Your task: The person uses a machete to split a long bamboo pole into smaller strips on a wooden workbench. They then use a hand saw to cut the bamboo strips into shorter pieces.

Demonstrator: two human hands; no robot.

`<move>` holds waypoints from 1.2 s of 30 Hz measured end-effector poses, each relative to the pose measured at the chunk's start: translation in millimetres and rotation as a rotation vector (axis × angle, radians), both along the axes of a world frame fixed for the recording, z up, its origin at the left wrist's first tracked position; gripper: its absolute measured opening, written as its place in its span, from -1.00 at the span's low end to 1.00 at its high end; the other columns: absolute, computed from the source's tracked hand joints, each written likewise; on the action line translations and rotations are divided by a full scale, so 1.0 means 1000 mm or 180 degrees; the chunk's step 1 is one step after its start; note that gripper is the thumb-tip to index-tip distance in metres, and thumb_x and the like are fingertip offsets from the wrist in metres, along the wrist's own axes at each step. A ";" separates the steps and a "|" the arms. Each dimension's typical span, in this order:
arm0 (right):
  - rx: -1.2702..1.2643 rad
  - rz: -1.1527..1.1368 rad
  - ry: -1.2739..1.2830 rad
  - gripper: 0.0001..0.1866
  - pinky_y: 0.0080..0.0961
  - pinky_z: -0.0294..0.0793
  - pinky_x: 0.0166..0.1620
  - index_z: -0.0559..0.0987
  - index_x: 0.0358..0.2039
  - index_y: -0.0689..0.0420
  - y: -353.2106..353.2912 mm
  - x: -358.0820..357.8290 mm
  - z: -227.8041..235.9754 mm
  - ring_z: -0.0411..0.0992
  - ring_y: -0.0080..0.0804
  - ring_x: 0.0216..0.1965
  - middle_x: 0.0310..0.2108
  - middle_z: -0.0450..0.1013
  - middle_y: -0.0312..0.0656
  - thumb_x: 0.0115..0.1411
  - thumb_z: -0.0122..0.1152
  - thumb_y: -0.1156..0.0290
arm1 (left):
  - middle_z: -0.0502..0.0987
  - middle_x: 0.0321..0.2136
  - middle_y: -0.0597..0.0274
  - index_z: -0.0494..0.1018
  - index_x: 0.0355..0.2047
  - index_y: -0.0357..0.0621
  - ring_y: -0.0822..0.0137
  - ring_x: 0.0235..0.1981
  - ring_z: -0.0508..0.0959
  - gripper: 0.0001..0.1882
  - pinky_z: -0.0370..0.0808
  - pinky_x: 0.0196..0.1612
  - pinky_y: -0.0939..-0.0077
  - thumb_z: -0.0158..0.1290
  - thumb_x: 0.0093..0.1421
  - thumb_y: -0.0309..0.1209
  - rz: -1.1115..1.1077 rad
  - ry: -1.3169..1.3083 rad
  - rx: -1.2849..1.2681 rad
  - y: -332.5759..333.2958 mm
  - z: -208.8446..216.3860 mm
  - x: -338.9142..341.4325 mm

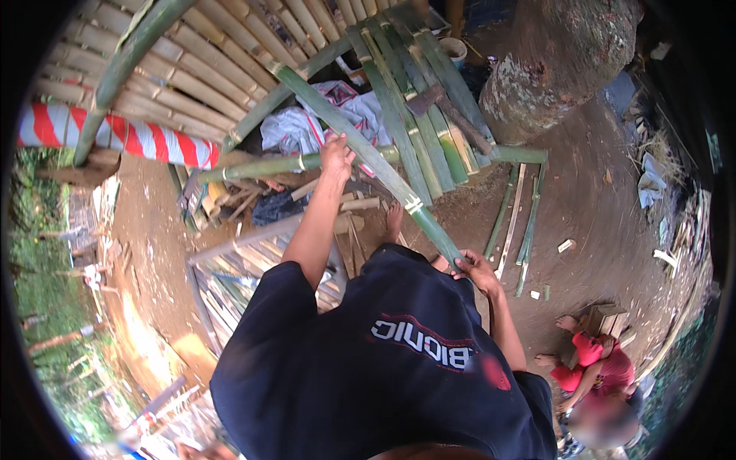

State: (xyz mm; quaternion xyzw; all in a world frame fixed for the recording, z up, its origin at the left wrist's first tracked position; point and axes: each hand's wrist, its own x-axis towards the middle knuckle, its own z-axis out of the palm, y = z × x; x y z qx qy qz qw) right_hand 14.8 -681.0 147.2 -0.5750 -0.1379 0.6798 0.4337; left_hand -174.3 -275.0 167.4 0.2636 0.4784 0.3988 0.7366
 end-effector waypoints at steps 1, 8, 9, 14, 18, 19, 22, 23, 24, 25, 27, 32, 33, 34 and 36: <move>0.0052 -0.0003 -0.0020 -0.77 -0.59 0.56 -0.25 0.48 -0.08 0.22 0.013 -0.007 0.005 0.51 -0.49 -0.32 -0.32 0.52 -0.23 0.33 0.10 0.38 | 0.50 -0.24 0.31 0.41 -0.18 -0.02 0.28 -0.16 0.49 -0.89 0.45 -0.05 0.25 -0.02 0.28 -0.45 -0.0119 -0.0019 -0.0034 0.026 -0.019 0.000; -0.0070 -0.0894 0.0187 -0.75 -0.64 0.54 -0.33 0.48 -0.03 0.24 0.102 -0.074 0.004 0.50 -0.53 -0.41 -0.34 0.55 -0.19 0.33 0.08 0.41 | 0.49 -0.24 0.35 0.43 -0.12 0.10 0.34 -0.23 0.49 -0.82 0.39 -0.18 0.36 -0.03 0.29 -0.44 -0.0880 0.0226 -0.0347 0.153 -0.078 0.055; -0.0049 -0.0978 0.0245 -0.74 -0.65 0.54 -0.33 0.48 -0.02 0.26 0.112 -0.080 -0.003 0.49 -0.54 -0.41 -0.34 0.55 -0.19 0.34 0.06 0.42 | 0.49 -0.21 0.34 0.43 -0.11 0.11 0.31 -0.18 0.48 -0.81 0.40 -0.13 0.32 -0.03 0.29 -0.44 -0.0928 0.0374 -0.0380 0.165 -0.088 0.059; -0.0133 -0.1228 0.0199 -0.71 -0.66 0.54 -0.35 0.50 -0.01 0.27 0.149 -0.100 -0.014 0.49 -0.54 -0.43 -0.34 0.56 -0.19 0.33 0.09 0.39 | 0.48 -0.24 0.37 0.47 -0.15 0.12 0.35 -0.24 0.46 -0.83 0.37 -0.21 0.34 0.00 0.27 -0.45 -0.1002 0.0668 -0.0559 0.208 -0.127 0.076; -0.0127 -0.1323 0.0174 -0.71 -0.66 0.53 -0.36 0.51 -0.02 0.27 0.162 -0.103 -0.021 0.50 -0.54 -0.43 -0.34 0.57 -0.19 0.32 0.11 0.37 | 0.49 -0.31 0.45 0.48 -0.25 0.12 0.42 -0.31 0.45 -0.87 0.31 -0.36 0.35 0.03 0.24 -0.47 -0.0922 0.0689 -0.0641 0.222 -0.147 0.087; -0.0151 -0.1353 0.0177 -0.70 -0.66 0.53 -0.36 0.52 -0.02 0.27 0.166 -0.103 -0.020 0.50 -0.54 -0.43 -0.35 0.57 -0.19 0.32 0.12 0.37 | 0.49 -0.31 0.45 0.48 -0.26 0.12 0.42 -0.31 0.45 -0.86 0.31 -0.37 0.34 0.04 0.24 -0.48 -0.0919 0.0684 -0.0662 0.225 -0.150 0.089; -0.0229 -0.1408 0.0175 -0.69 -0.66 0.53 -0.36 0.51 0.00 0.27 0.172 -0.105 -0.027 0.50 -0.54 -0.43 -0.34 0.57 -0.18 0.31 0.13 0.37 | 0.49 -0.29 0.43 0.47 -0.24 0.12 0.39 -0.29 0.46 -0.85 0.31 -0.34 0.31 0.05 0.23 -0.49 -0.0985 0.0738 -0.0747 0.231 -0.155 0.092; -0.0246 -0.1425 0.0141 -0.70 -0.66 0.53 -0.37 0.51 -0.02 0.27 0.172 -0.105 -0.029 0.50 -0.53 -0.43 -0.35 0.57 -0.18 0.31 0.12 0.37 | 0.49 -0.28 0.42 0.47 -0.23 0.11 0.38 -0.29 0.46 -0.85 0.31 -0.34 0.31 0.05 0.23 -0.48 -0.0963 0.0734 -0.0753 0.232 -0.157 0.093; -0.0266 -0.1440 0.0111 -0.72 -0.65 0.53 -0.37 0.52 -0.05 0.27 0.174 -0.106 -0.030 0.50 -0.53 -0.43 -0.35 0.57 -0.18 0.32 0.11 0.37 | 0.49 -0.27 0.41 0.47 -0.23 0.10 0.37 -0.28 0.46 -0.86 0.31 -0.33 0.31 0.05 0.23 -0.48 -0.0938 0.0734 -0.0761 0.232 -0.159 0.094; -0.0287 -0.1453 0.0082 -0.74 -0.65 0.53 -0.38 0.52 -0.07 0.26 0.175 -0.106 -0.030 0.50 -0.52 -0.44 -0.36 0.56 -0.18 0.32 0.11 0.38 | 0.49 -0.27 0.39 0.47 -0.22 0.09 0.36 -0.27 0.46 -0.86 0.31 -0.33 0.30 0.05 0.23 -0.47 -0.0912 0.0735 -0.0770 0.232 -0.160 0.094; -0.0309 -0.1506 0.0019 -0.74 -0.65 0.52 -0.39 0.53 -0.09 0.27 0.175 -0.105 -0.033 0.49 -0.52 -0.45 -0.37 0.56 -0.17 0.31 0.13 0.38 | 0.47 -0.14 0.33 0.40 -0.08 0.10 0.26 -0.11 0.47 -0.77 0.39 -0.11 0.25 0.02 0.27 -0.45 -0.1168 0.0903 -0.0737 0.236 -0.162 0.092; -0.0585 -0.1807 -0.0141 -0.78 -0.65 0.51 -0.45 0.54 -0.22 0.31 0.168 -0.105 -0.057 0.48 -0.52 -0.54 -0.44 0.55 -0.16 0.26 0.21 0.39 | 0.49 -0.14 0.26 0.37 -0.08 0.04 0.24 -0.13 0.53 -0.77 0.46 -0.17 0.23 0.06 0.26 -0.43 -0.1247 0.1002 -0.0707 0.231 -0.159 0.100; -0.0737 -0.1897 -0.0237 -0.79 -0.65 0.51 -0.48 0.54 -0.28 0.29 0.173 -0.102 -0.048 0.48 -0.51 -0.56 -0.48 0.54 -0.18 0.23 0.25 0.37 | 0.49 -0.17 0.26 0.37 -0.11 0.03 0.25 -0.15 0.54 -0.79 0.46 -0.20 0.25 0.06 0.25 -0.43 -0.1255 0.0992 -0.0688 0.231 -0.157 0.099; -0.0818 -0.1993 -0.0248 -0.79 -0.65 0.51 -0.49 0.54 -0.32 0.27 0.172 -0.103 -0.049 0.48 -0.51 -0.57 -0.49 0.53 -0.18 0.21 0.28 0.36 | 0.50 -0.19 0.26 0.37 -0.14 0.01 0.26 -0.18 0.54 -0.81 0.46 -0.24 0.27 0.07 0.25 -0.43 -0.1264 0.0981 -0.0671 0.231 -0.156 0.099; -0.0869 -0.2086 -0.0202 -0.79 -0.65 0.53 -0.50 0.53 -0.38 0.26 0.183 -0.104 -0.053 0.49 -0.49 -0.58 -0.51 0.51 -0.20 0.19 0.30 0.36 | 0.51 -0.30 0.26 0.38 -0.22 -0.04 0.27 -0.29 0.57 -0.87 0.45 -0.36 0.34 0.07 0.24 -0.43 -0.1108 0.0856 -0.0605 0.235 -0.161 0.098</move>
